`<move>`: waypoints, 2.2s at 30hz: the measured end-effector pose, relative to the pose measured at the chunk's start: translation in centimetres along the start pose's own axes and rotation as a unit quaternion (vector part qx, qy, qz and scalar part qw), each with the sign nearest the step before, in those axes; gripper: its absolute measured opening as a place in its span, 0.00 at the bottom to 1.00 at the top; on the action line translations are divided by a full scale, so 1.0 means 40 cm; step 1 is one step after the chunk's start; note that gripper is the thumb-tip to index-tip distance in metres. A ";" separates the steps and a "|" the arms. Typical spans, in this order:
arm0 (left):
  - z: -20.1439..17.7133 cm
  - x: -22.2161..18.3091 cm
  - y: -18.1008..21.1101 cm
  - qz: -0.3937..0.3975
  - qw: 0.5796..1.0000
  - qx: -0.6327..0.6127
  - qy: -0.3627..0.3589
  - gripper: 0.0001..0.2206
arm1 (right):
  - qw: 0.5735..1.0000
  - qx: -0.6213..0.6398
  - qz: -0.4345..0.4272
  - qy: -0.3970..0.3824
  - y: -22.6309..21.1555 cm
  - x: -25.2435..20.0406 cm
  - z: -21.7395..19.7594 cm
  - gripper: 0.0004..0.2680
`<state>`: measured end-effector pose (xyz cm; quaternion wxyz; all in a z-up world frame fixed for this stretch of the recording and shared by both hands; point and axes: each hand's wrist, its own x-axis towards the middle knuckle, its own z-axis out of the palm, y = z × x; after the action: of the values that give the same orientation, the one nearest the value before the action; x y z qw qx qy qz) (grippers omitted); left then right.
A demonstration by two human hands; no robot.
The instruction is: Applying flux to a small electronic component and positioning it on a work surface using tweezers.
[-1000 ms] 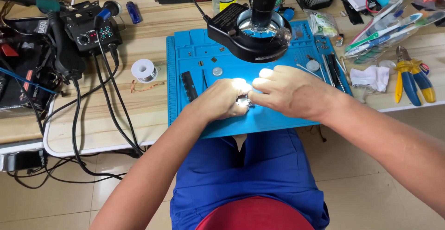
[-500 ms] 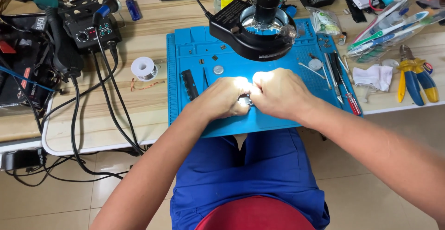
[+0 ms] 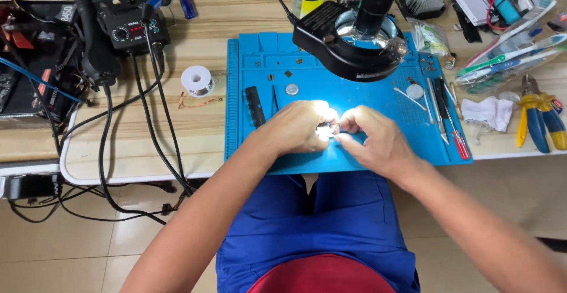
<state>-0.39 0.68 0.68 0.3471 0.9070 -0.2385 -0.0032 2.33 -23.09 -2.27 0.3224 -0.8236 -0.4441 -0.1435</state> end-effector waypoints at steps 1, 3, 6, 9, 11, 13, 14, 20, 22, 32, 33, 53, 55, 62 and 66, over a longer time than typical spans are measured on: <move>-0.010 -0.005 0.009 -0.004 1.000 0.002 -0.005 0.06 | 0.999 0.016 0.023 0.016 0.008 -0.012 0.017 0.07; -0.025 -0.012 0.019 -0.009 1.000 0.006 -0.010 0.06 | 0.998 0.032 0.045 0.032 0.012 -0.022 0.035 0.08; -0.029 -0.008 0.024 -0.009 0.999 0.016 -0.031 0.07 | 0.998 0.025 0.041 0.049 -0.005 -0.024 0.032 0.04; -0.030 0.005 0.031 -0.036 0.998 0.020 -0.056 0.10 | 0.998 0.014 0.033 0.057 -0.020 -0.016 0.016 0.05; -0.036 0.002 0.037 -0.069 0.995 0.007 -0.065 0.11 | 0.998 0.045 0.015 0.038 -0.017 -0.010 0.016 0.09; -0.025 0.010 0.027 -0.081 0.994 0.006 -0.068 0.12 | 0.998 0.059 0.005 0.029 -0.021 -0.002 0.007 0.09; -0.018 0.014 0.022 -0.093 0.993 0.002 -0.070 0.12 | 0.997 0.072 -0.003 0.019 -0.022 0.001 0.002 0.10; -0.013 0.009 0.014 -0.094 0.993 -0.023 -0.068 0.12 | 0.995 0.096 0.023 -0.004 -0.014 0.018 0.023 0.09; -0.007 0.013 0.005 -0.094 0.993 -0.028 -0.067 0.12 | 0.996 0.090 0.020 -0.006 -0.021 0.022 0.021 0.09; 0.007 0.021 0.009 -0.085 0.995 -0.023 -0.052 0.11 | 0.996 0.064 0.061 -0.033 -0.038 0.026 0.007 0.07; 0.007 0.020 0.009 -0.085 0.995 -0.022 -0.052 0.11 | 0.996 0.065 0.060 -0.032 -0.035 0.026 0.008 0.07; 0.037 0.023 -0.025 -0.055 0.998 -0.024 -0.032 0.11 | 0.994 0.060 0.067 -0.057 -0.038 0.034 -0.001 0.09; 0.036 0.023 -0.024 -0.054 0.998 -0.027 -0.030 0.11 | 0.994 0.061 0.064 -0.057 -0.033 0.032 0.002 0.09; 0.011 0.014 -0.001 -0.040 0.999 -0.011 -0.030 0.11 | 0.992 0.098 0.047 -0.068 -0.032 0.037 -0.040 0.05; -0.009 0.005 0.017 -0.044 0.999 -0.010 -0.026 0.11 | 0.999 0.012 0.004 -0.030 -0.011 0.047 -0.067 0.05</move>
<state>-0.44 0.39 1.41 0.3495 0.9127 -0.2070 -0.0444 3.14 -23.48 0.90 0.3195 -0.8254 -0.4516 -0.1121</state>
